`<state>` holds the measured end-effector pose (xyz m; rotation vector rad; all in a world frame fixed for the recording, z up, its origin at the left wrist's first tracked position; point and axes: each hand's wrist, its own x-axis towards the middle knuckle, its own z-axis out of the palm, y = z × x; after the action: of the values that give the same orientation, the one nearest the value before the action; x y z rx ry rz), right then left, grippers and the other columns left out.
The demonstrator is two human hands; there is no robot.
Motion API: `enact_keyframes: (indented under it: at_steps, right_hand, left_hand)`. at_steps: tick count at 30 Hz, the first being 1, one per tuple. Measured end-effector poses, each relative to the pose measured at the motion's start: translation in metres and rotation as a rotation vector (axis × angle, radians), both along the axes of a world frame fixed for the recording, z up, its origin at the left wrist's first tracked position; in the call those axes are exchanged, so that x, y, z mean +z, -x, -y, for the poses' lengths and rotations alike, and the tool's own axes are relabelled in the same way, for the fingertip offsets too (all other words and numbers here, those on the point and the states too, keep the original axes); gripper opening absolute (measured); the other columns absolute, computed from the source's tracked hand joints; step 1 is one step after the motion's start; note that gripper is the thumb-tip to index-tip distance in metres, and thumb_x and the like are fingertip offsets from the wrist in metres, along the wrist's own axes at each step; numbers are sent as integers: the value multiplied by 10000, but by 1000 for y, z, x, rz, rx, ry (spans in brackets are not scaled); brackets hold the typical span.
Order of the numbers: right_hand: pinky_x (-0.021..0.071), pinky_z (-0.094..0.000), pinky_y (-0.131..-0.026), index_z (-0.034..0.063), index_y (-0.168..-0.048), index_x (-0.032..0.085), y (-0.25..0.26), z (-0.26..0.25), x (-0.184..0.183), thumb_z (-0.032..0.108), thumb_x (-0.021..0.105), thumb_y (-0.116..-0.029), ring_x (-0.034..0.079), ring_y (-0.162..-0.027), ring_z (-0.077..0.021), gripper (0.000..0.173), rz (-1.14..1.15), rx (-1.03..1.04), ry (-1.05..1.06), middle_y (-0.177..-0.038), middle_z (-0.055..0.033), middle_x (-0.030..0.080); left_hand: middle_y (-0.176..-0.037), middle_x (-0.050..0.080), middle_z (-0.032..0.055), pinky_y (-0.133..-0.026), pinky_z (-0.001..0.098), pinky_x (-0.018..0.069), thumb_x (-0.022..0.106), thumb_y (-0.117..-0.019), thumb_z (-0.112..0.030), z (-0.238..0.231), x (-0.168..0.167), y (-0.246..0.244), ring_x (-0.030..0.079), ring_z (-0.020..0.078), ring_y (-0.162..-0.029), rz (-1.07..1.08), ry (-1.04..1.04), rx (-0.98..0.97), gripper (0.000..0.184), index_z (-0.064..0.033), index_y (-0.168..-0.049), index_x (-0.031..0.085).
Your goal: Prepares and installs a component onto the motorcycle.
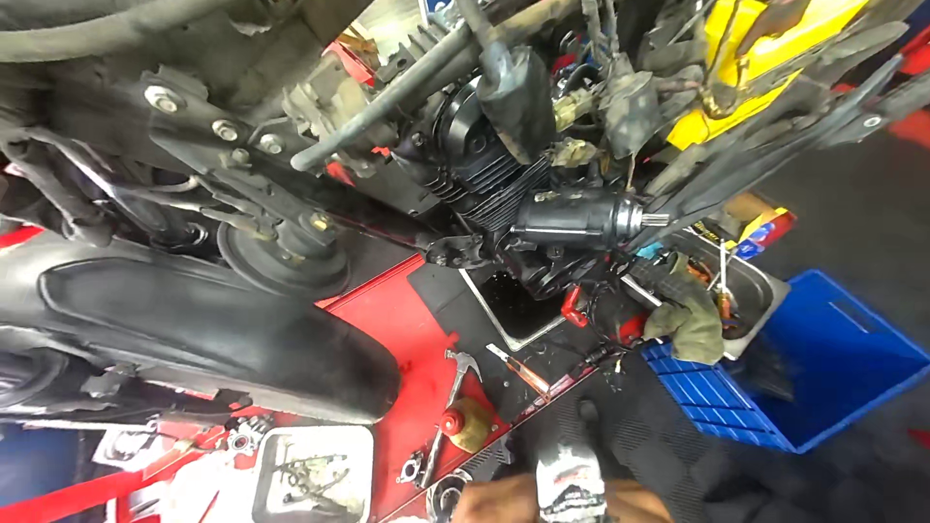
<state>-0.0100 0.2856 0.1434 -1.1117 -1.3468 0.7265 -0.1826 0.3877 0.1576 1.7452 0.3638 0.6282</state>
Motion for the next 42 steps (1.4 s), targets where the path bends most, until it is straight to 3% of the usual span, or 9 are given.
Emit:
enact_keyframes:
  at_steps: [7,13,16,19,22,25,28,35,42]
  right_hand:
    - [549,-246,-801,-36,-1036,614,-6,-1,16,344,421,-1112,674,-867,-132,434,139,63,97,-882,-161,667]
    - [513,-217,-705,-2,-893,564,-1,0,8,305,403,-1114,624,-761,-130,411,100,17,6,-772,-133,591]
    - [538,-236,-752,-17,-883,585,-5,-1,9,285,422,-1110,653,-812,-150,411,115,36,20,-805,-151,624]
    - [562,-272,-756,-12,-1035,602,-12,-2,17,304,622,-1036,654,-851,-144,316,101,-14,140,-934,-146,645]
    - [587,-254,-838,32,-1271,606,-20,-4,30,259,779,-930,664,-961,-76,444,8,-37,230,-1126,-85,678]
    - [619,-272,-819,6,-1231,622,-19,-3,33,174,807,-896,703,-912,-69,419,-113,-43,274,-1057,-47,724]
    - [638,-289,-779,3,-1293,554,-19,-1,36,116,829,-860,726,-853,-85,525,-197,-12,347,-1005,-15,744]
    - [645,-301,-800,-9,-1312,610,-21,8,34,86,819,-869,722,-915,-109,499,-203,-18,301,-1146,-70,712]
    - [649,-326,-780,-7,-1326,569,-27,9,38,65,804,-877,735,-881,-125,512,-152,3,370,-1064,-40,744]
  left_hand:
    - [-835,693,141,-759,247,548,585,-1046,-248,4,-1,1,675,112,-815,6,-79,79,340,51,-906,667]
    - [-769,681,125,-724,239,530,583,-1045,-278,13,-5,-1,662,106,-758,48,-113,126,368,37,-878,677]
    - [-754,673,124,-711,240,521,585,-1042,-286,10,-4,0,653,114,-742,38,-144,145,382,30,-846,673]
    - [-759,675,127,-669,278,535,600,-1033,-248,0,2,5,662,146,-728,-68,-199,95,339,23,-847,683]
    - [-865,698,135,-695,320,572,609,-1038,-233,-2,10,7,686,177,-791,-183,-231,48,283,17,-944,703]
    - [-910,699,145,-756,309,576,578,-1053,-251,1,17,3,687,164,-838,-231,-193,74,303,31,-998,675]
    - [-766,661,115,-652,315,543,587,-1048,-299,4,12,3,645,153,-696,-271,-116,87,346,20,-941,667]
    - [-810,677,128,-654,379,555,559,-1060,-300,14,14,6,673,201,-729,-344,-154,43,337,9,-982,668]
    - [-800,703,103,-700,363,579,574,-1056,-337,22,-3,3,694,159,-749,-262,-7,33,363,2,-1015,697]
